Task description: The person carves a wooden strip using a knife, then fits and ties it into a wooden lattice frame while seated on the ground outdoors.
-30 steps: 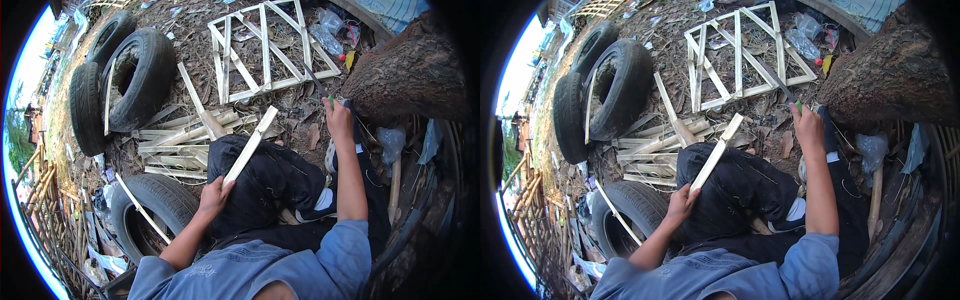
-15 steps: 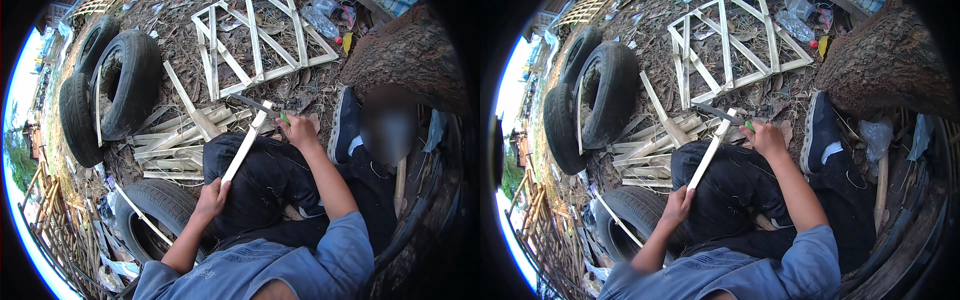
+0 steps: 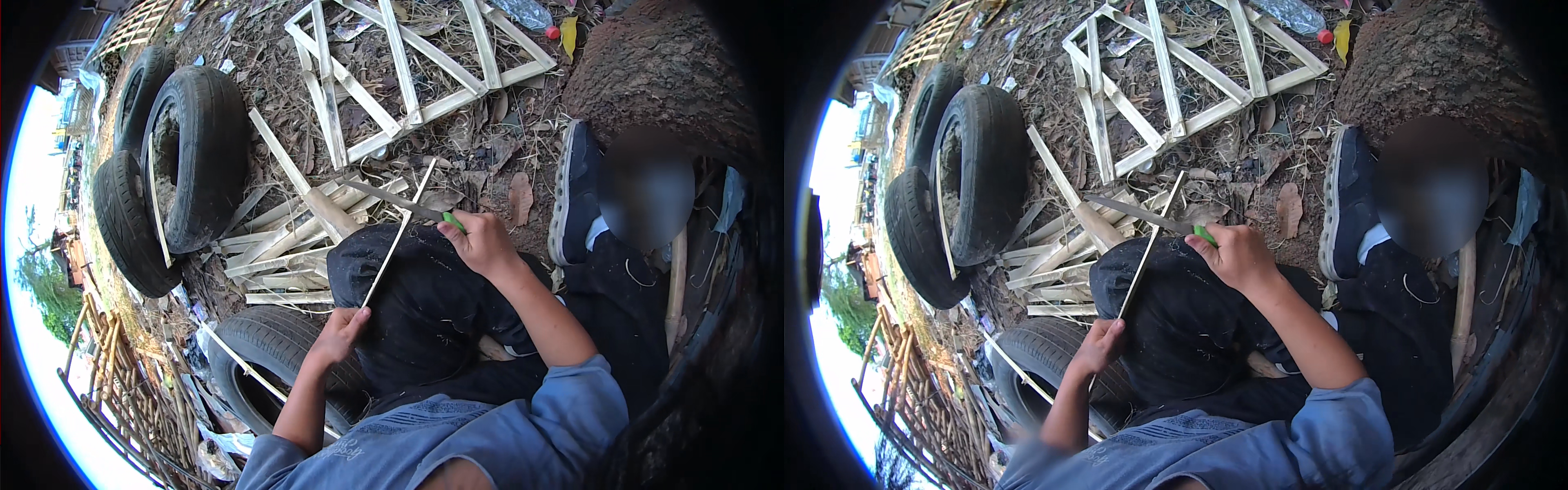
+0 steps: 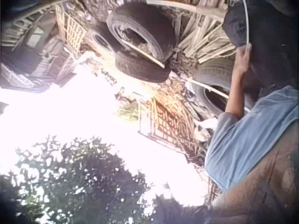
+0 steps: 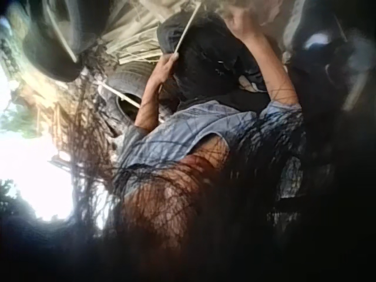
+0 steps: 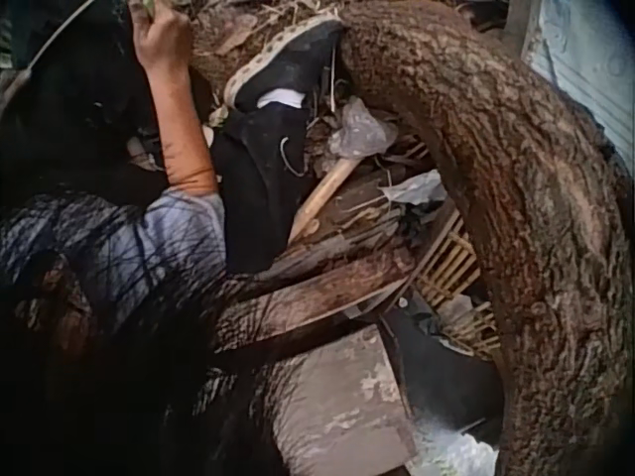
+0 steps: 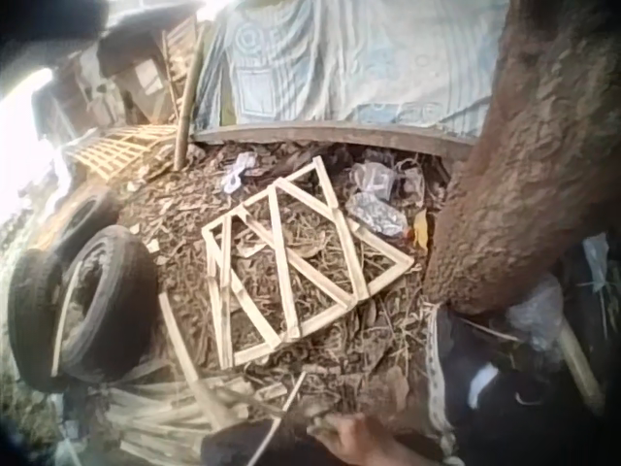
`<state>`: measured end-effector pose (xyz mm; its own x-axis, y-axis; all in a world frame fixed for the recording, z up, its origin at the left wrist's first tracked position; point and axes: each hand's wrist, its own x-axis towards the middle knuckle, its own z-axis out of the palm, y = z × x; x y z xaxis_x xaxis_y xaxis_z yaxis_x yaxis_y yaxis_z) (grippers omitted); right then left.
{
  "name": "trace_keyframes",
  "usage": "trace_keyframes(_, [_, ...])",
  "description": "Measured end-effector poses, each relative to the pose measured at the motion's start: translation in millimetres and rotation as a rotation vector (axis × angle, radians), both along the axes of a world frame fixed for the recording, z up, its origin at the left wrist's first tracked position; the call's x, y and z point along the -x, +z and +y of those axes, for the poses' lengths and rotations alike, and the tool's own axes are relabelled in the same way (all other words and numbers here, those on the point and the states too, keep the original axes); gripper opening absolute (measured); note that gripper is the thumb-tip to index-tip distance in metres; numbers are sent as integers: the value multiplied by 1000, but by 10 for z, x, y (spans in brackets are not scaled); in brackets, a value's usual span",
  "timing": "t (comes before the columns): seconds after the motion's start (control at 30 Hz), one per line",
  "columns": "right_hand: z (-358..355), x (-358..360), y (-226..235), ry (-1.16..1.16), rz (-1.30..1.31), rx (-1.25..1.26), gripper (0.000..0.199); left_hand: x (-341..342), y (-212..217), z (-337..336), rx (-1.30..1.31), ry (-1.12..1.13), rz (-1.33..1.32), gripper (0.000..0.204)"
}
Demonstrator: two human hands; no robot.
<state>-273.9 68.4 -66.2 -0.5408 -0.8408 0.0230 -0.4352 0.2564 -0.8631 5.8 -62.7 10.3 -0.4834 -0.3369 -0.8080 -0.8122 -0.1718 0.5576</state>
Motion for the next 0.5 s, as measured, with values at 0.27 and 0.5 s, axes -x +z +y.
trace_keyframes(0.27, [-215, 815, -142, -304, 15, -368, 53, 29, 17, -56, -115, -16, 38, 59])
trace_keyframes(0.5, [-245, 400, 365, -42, -336, 124, 40, 26, 2, -130, -226, 15, 2, 60])
